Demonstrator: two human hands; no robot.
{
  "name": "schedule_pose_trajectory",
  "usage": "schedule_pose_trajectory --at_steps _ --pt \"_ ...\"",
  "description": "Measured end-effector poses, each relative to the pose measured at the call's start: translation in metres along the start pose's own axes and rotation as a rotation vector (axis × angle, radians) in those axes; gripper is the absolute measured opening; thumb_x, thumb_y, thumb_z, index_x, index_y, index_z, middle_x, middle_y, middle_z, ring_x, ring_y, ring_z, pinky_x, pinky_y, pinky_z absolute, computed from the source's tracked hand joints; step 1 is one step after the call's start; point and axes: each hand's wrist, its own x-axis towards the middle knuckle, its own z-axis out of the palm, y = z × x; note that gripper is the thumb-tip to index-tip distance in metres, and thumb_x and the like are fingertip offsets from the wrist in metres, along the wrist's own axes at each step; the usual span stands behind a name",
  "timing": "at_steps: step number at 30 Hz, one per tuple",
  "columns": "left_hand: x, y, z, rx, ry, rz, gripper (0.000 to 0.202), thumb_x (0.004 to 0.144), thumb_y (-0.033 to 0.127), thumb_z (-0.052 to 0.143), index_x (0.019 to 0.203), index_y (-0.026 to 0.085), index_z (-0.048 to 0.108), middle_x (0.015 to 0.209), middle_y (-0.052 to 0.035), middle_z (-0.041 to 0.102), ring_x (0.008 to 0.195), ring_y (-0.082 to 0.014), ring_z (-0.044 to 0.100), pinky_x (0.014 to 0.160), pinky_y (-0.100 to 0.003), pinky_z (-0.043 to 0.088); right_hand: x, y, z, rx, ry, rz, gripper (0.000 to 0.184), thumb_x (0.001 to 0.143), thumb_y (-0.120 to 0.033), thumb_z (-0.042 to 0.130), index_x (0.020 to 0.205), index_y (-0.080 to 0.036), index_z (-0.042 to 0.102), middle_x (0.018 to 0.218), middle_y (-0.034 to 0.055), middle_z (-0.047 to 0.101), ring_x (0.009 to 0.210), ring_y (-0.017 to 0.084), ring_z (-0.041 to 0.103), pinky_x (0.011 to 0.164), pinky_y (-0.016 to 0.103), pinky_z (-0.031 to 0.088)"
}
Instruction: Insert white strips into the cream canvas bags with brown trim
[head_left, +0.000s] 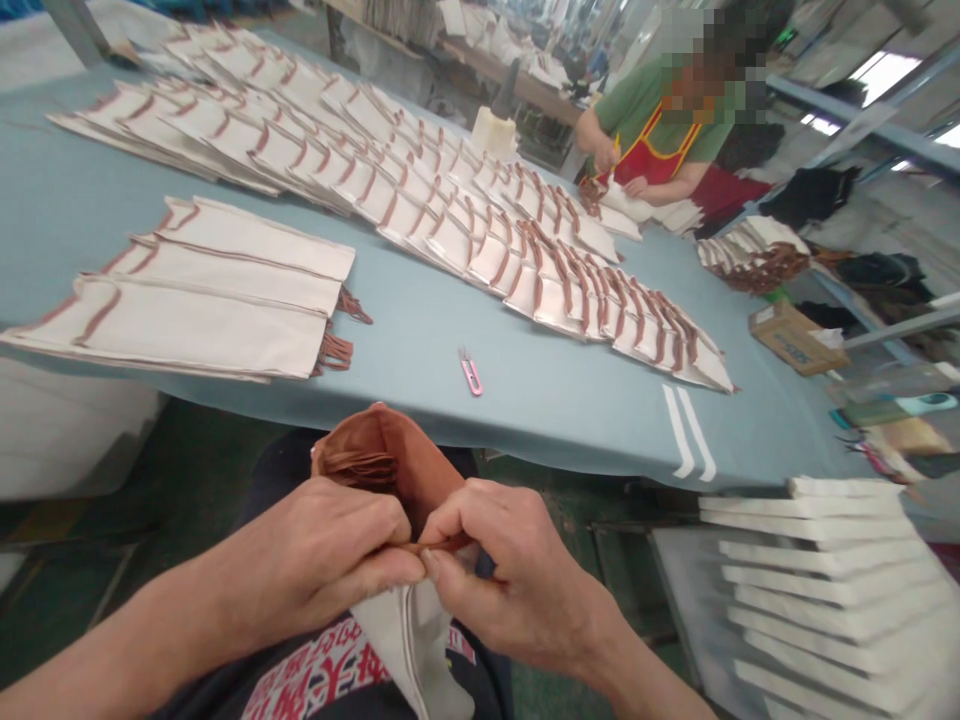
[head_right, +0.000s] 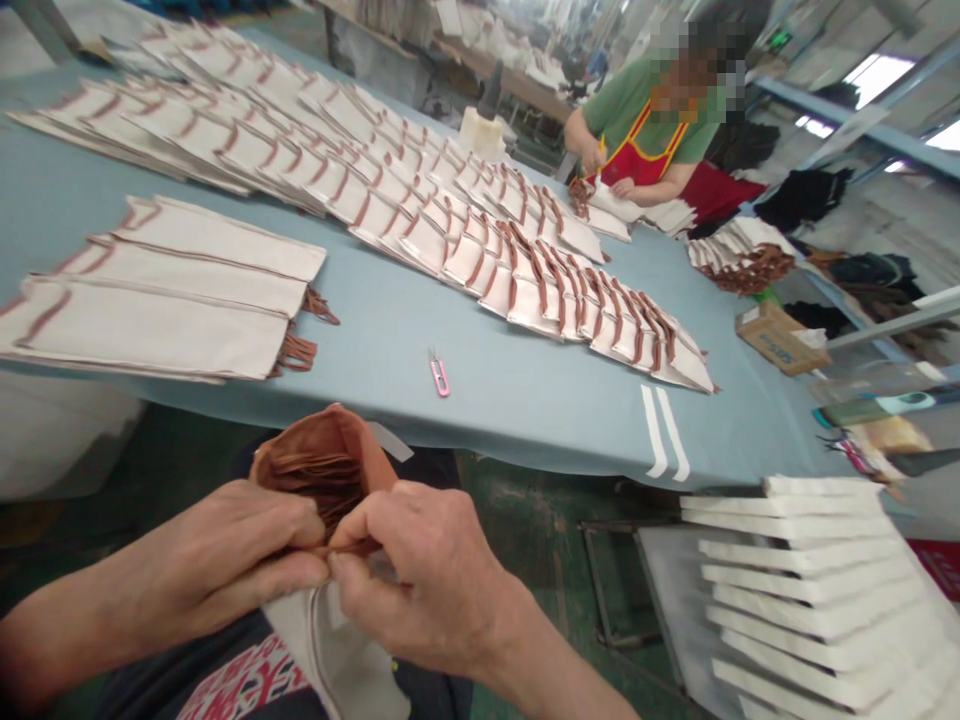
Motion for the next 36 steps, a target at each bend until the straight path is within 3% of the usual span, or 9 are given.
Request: schedule_pose_trajectory --at_steps 3,9,16,21,27,31,36 --pt "0.006 0.004 -0.005 -0.006 -0.050 0.001 0.057 0.126 0.044 0.030 0.081 0.022 0.056 0.067 0.0060 0.061 0.056 -0.0104 0.057 0.058 -0.029 0.037 -0.003 0.001 -0.006 0.045 -0.051 0.014 0.012 0.097 -0.013 0.065 0.089 -0.021 0.069 0.077 -0.0014 0.072 0.069 0.013 0.061 0.068 0.025 0.043" --pt "0.007 0.010 0.004 0.107 0.006 -0.016 0.037 0.120 0.025 0.041 0.084 0.023 0.052 0.073 0.0048 0.059 0.061 -0.0152 0.051 0.063 -0.034 0.033 -0.004 0.011 -0.021 0.080 -0.155 0.018 0.009 0.100 -0.013 0.066 0.098 -0.019 0.072 0.088 0.0017 0.075 0.080 0.014 0.065 0.077 0.026 0.046" --pt "0.023 0.000 0.001 -0.270 -0.120 -0.320 0.043 0.113 0.029 0.048 0.072 0.023 0.041 0.064 0.0092 0.039 0.056 -0.0102 0.038 0.053 -0.025 0.030 0.015 0.029 -0.027 0.265 -0.218 0.232 0.009 0.095 -0.016 0.067 0.087 -0.019 0.071 0.085 -0.0025 0.072 0.075 0.012 0.059 0.076 0.024 0.045" --pt "0.022 -0.001 -0.003 -0.410 -0.170 -0.408 0.037 0.110 0.036 0.050 0.076 0.022 0.053 0.070 0.0073 0.048 0.063 -0.0115 0.046 0.058 -0.022 0.038 0.019 0.035 -0.029 0.458 -0.263 0.321 0.010 0.095 -0.024 0.069 0.087 -0.019 0.069 0.073 -0.0064 0.059 0.064 0.010 0.048 0.066 0.023 0.044" --pt "0.015 -0.001 0.008 -0.266 -0.098 -0.440 0.027 0.105 0.029 0.054 0.080 0.021 0.062 0.072 0.0059 0.057 0.064 -0.0119 0.050 0.059 -0.023 0.037 0.016 0.038 -0.026 0.468 -0.249 0.379 0.008 0.094 -0.023 0.069 0.088 -0.018 0.069 0.072 -0.0064 0.057 0.062 0.009 0.044 0.058 0.021 0.037" --pt "0.015 0.000 0.010 -0.208 -0.051 -0.425 0.028 0.103 0.029 0.054 0.077 0.021 0.062 0.069 0.0058 0.057 0.062 -0.0126 0.050 0.058 -0.025 0.035 0.015 0.038 -0.021 0.461 -0.243 0.394 0.007 0.093 -0.022 0.067 0.088 -0.018 0.068 0.073 -0.0062 0.057 0.063 0.009 0.044 0.058 0.022 0.035" --pt "0.018 0.006 0.008 -0.294 -0.068 -0.519 0.018 0.092 0.027 0.052 0.074 0.022 0.054 0.071 0.0054 0.055 0.067 -0.0143 0.053 0.061 -0.025 0.039 0.013 0.043 -0.013 0.531 -0.267 0.461 0.020 0.097 -0.036 0.071 0.092 -0.017 0.068 0.074 -0.0062 0.054 0.063 0.009 0.042 0.056 0.023 0.031"
